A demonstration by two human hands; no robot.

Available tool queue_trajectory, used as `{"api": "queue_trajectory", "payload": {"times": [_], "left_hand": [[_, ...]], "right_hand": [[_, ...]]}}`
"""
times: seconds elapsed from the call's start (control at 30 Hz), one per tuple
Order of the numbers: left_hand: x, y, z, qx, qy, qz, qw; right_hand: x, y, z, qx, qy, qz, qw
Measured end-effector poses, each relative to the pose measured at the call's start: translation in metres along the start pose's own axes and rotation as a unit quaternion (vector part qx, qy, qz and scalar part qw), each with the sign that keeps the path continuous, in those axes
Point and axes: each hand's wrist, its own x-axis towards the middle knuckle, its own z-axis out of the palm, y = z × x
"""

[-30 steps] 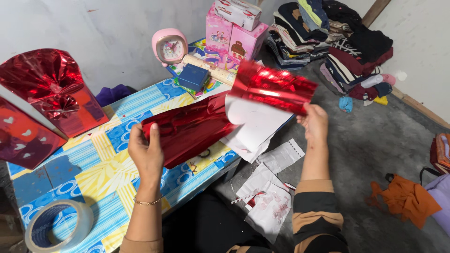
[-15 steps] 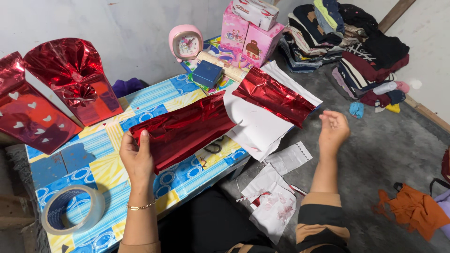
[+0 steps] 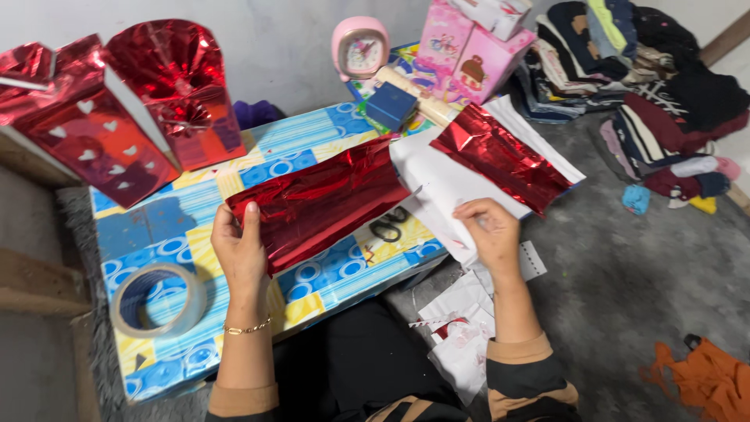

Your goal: The person wraps a small green box using red metallic paper and white tissue paper. They cut the paper with scissors, fold the tissue around the box, apply clear tape to secure the folds, and smooth the edges to complete the wrapping.

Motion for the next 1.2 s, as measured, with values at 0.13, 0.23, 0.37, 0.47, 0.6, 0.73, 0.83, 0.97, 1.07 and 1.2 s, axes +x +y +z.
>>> {"api": "queue_trajectory", "payload": {"times": [0.13,0.23,0.37,0.47,0.6,0.73,0.83,0.97,1.07,1.2], "left_hand": [[0.003,-0.003,-0.008,-0.008,0.01,0.008,1.0],[0.003,-0.008,-0.014,-0.011,0.01,0.015,1.0],[0.004,-0.017,-0.018,0.002,0.026,-0.001,1.0],[0.002,-0.019,-0.02,-0.008,0.022,-0.009,1.0],[0.001,-0.018,-0.023,0.0,0.023,0.002,1.0],[0.0,-0.017,-0.026,-0.011,0.032,-0.007,0.999],[0.0,-0.015,-0.027,-0.01,0.038,-0.009,0.999],[-0.001,-0.012,-0.029,-0.007,0.039,-0.002,0.999],[-0.002,-0.009,-0.028,-0.008,0.044,-0.004,0.999],[-0.005,-0.001,-0.026,0.003,0.051,0.002,0.999]], "right_hand": [[-0.005,0.002,0.031,-0.028,-0.068,0.023,0.997],[-0.006,0.004,0.045,-0.014,-0.093,0.028,0.995],[-0.011,0.004,0.055,-0.002,-0.108,0.036,0.994],[-0.015,0.004,0.063,0.025,-0.123,0.052,0.991],[-0.019,0.006,0.072,0.055,-0.135,0.056,0.988],[-0.022,0.008,0.084,0.072,-0.134,0.046,0.987],[-0.023,0.008,0.087,0.059,-0.128,0.047,0.989],[-0.022,0.005,0.09,0.076,-0.13,0.046,0.987],[-0.019,0.001,0.09,0.101,-0.147,0.04,0.983],[-0.014,-0.007,0.094,0.081,-0.16,0.021,0.984]]}}
